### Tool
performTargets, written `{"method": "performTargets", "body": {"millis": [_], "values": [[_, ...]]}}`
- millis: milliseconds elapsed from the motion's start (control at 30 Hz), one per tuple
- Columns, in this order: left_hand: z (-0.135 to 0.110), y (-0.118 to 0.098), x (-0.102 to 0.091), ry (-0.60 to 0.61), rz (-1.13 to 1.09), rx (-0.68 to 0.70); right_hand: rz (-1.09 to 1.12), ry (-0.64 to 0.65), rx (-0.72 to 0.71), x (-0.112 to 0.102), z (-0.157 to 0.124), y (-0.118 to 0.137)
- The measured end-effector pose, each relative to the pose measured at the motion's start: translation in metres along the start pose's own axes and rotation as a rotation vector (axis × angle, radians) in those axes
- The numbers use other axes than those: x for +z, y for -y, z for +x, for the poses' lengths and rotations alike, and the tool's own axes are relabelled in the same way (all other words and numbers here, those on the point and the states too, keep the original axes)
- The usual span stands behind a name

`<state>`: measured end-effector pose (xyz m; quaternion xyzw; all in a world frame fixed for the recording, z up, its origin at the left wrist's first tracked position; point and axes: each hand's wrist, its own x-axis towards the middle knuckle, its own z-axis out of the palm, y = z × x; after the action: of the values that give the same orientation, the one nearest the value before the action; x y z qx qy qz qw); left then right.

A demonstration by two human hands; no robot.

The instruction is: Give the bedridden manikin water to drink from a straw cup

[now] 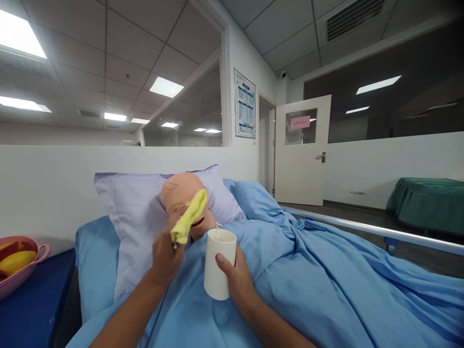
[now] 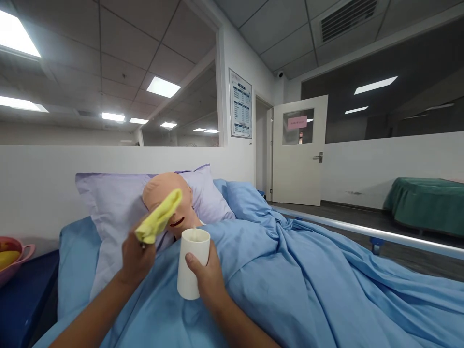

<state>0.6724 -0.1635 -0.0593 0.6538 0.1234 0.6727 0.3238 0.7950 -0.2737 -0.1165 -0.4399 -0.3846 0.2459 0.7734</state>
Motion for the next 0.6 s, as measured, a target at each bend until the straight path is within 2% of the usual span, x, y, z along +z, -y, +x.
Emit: {"method": "performTargets", "body": {"millis": [100, 167, 200, 267, 333, 500, 600], "values": [[0.015, 0.008, 0.013, 0.497, 0.078, 0.139, 0.093, -0.073, -0.007, -0.001, 0.001, 0.0], [0.019, 0.011, 0.02, 0.715, 0.119, 0.186, 0.133, -0.102, 0.008, -0.001, 0.001, 0.001], [0.019, 0.012, 0.022, 0.774, 0.123, 0.181, 0.141, -0.112, 0.022, -0.001, 0.001, 0.002], [0.015, 0.015, 0.022, 0.801, 0.107, 0.129, 0.143, -0.119, 0.044, 0.0, 0.001, 0.002], [0.006, 0.019, 0.016, 0.765, 0.085, 0.056, 0.137, -0.119, 0.039, 0.0, 0.002, 0.002], [-0.02, 0.027, -0.009, 0.67, 0.024, -0.173, 0.125, -0.1, 0.015, -0.001, 0.006, -0.003], [-0.02, 0.024, -0.019, 0.599, 0.009, -0.097, 0.106, -0.08, 0.008, -0.002, 0.007, -0.007]]}}
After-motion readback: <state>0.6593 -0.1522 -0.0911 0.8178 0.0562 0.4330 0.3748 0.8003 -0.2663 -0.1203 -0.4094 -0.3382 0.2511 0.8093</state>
